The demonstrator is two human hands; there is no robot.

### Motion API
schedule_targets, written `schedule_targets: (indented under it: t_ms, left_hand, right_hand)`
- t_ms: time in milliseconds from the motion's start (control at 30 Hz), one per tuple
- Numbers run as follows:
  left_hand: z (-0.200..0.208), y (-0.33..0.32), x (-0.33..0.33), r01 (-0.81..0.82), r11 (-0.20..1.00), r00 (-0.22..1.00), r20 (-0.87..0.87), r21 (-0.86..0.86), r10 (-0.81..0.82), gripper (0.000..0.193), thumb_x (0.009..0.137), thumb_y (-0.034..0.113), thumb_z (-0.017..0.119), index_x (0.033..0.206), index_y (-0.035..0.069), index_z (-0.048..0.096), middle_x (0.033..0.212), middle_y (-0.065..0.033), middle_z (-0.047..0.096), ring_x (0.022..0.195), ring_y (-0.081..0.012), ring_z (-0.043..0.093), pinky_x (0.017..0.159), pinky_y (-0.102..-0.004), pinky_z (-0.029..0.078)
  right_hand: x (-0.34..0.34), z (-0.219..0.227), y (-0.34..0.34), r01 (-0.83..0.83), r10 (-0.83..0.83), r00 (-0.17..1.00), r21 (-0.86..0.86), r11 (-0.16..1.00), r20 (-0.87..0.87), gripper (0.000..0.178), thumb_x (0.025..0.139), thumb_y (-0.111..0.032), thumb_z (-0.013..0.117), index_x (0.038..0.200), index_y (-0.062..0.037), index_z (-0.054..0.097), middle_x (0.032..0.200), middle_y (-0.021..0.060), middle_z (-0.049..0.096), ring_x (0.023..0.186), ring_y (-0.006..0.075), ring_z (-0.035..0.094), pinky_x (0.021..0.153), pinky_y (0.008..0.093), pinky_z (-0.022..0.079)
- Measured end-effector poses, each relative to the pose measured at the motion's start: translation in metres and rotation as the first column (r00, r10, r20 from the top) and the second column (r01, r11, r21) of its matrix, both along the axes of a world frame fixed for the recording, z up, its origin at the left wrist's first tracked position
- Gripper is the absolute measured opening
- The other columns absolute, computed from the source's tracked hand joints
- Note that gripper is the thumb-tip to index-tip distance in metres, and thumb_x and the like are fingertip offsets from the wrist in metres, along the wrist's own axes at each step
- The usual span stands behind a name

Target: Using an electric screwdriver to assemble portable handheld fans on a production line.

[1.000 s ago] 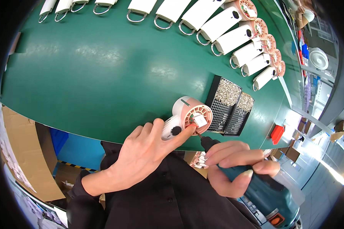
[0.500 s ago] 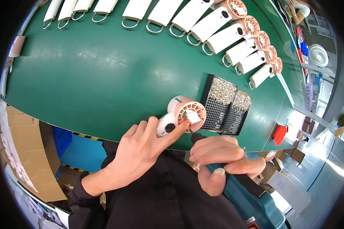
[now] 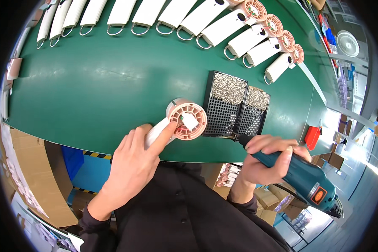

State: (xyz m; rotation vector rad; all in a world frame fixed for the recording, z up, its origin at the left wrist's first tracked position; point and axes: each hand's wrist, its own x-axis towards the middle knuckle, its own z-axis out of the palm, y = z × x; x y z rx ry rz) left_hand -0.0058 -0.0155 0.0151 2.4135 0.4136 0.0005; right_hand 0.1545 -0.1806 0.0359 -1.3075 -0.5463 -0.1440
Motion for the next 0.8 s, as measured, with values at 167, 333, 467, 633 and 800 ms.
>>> schedule_targets:
  t_ms: [167, 333, 467, 633, 800]
  left_hand:
    - [-0.001, 0.002, 0.002, 0.096, 0.990, 0.995, -0.032, 0.106, -0.093, 0.071, 0.075, -0.002, 0.061, 0.139, 0.024, 0.048, 0.098, -0.0126, 0.049, 0.079, -0.0270, 0.051, 0.071, -0.0369, 0.045]
    - [0.003, 0.004, 0.005, 0.097, 0.989, 0.995, -0.033, 0.113, -0.094, 0.069, 0.076, -0.001, 0.061, 0.138, 0.026, 0.050, 0.097, -0.0120, 0.049, 0.078, -0.0264, 0.051, 0.070, -0.0364, 0.045]
    - [0.005, 0.007, 0.003, 0.128, 0.988, 0.991, -0.037, 0.085, -0.125, 0.065, 0.078, 0.000, 0.059, 0.136, 0.026, 0.051, 0.097, -0.0115, 0.050, 0.076, -0.0255, 0.051, 0.070, -0.0359, 0.045]
    - [0.002, 0.005, -0.004, 0.186, 0.978, 0.982, 0.020, 0.098, -0.189, 0.067, 0.076, -0.002, 0.058, 0.136, 0.026, 0.051, 0.097, -0.0128, 0.050, 0.075, -0.0234, 0.052, 0.064, -0.0325, 0.047]
    - [-0.002, 0.006, -0.007, 0.202, 0.972, 0.976, 0.057, 0.122, -0.210, 0.068, 0.075, 0.000, 0.058, 0.138, 0.025, 0.049, 0.095, -0.0136, 0.050, 0.074, -0.0225, 0.051, 0.063, -0.0313, 0.048]
  right_hand:
    - [0.001, -0.009, 0.001, 0.022, -0.021, 1.000, -0.037, 0.999, 0.021, 0.027, 0.092, -0.010, 0.053, 0.108, -0.0060, 0.033, 0.067, 0.0144, 0.052, 0.042, 0.0246, 0.054, 0.040, 0.0388, 0.051]
    - [0.002, -0.012, -0.001, -0.053, 0.059, 0.996, -0.089, 0.995, 0.062, 0.025, 0.092, -0.010, 0.053, 0.105, -0.0060, 0.032, 0.068, 0.0146, 0.052, 0.043, 0.0242, 0.054, 0.041, 0.0385, 0.051]
    - [0.001, -0.008, 0.001, -0.044, 0.048, 0.998, -0.074, 0.996, 0.048, 0.022, 0.092, -0.007, 0.050, 0.105, -0.0066, 0.031, 0.069, 0.0138, 0.052, 0.045, 0.0247, 0.055, 0.042, 0.0391, 0.051]
    - [-0.012, 0.018, 0.012, 0.045, -0.050, 0.995, 0.051, 0.998, 0.091, 0.019, 0.094, -0.014, 0.043, 0.108, -0.0061, 0.033, 0.065, 0.0121, 0.047, 0.038, 0.0230, 0.048, 0.034, 0.0355, 0.047]
    - [-0.021, 0.034, 0.035, -0.259, 0.223, 0.952, 0.163, 0.952, 0.211, 0.027, 0.094, -0.017, 0.042, 0.114, -0.0026, 0.031, 0.069, 0.0150, 0.050, 0.040, 0.0267, 0.052, 0.037, 0.0367, 0.051]
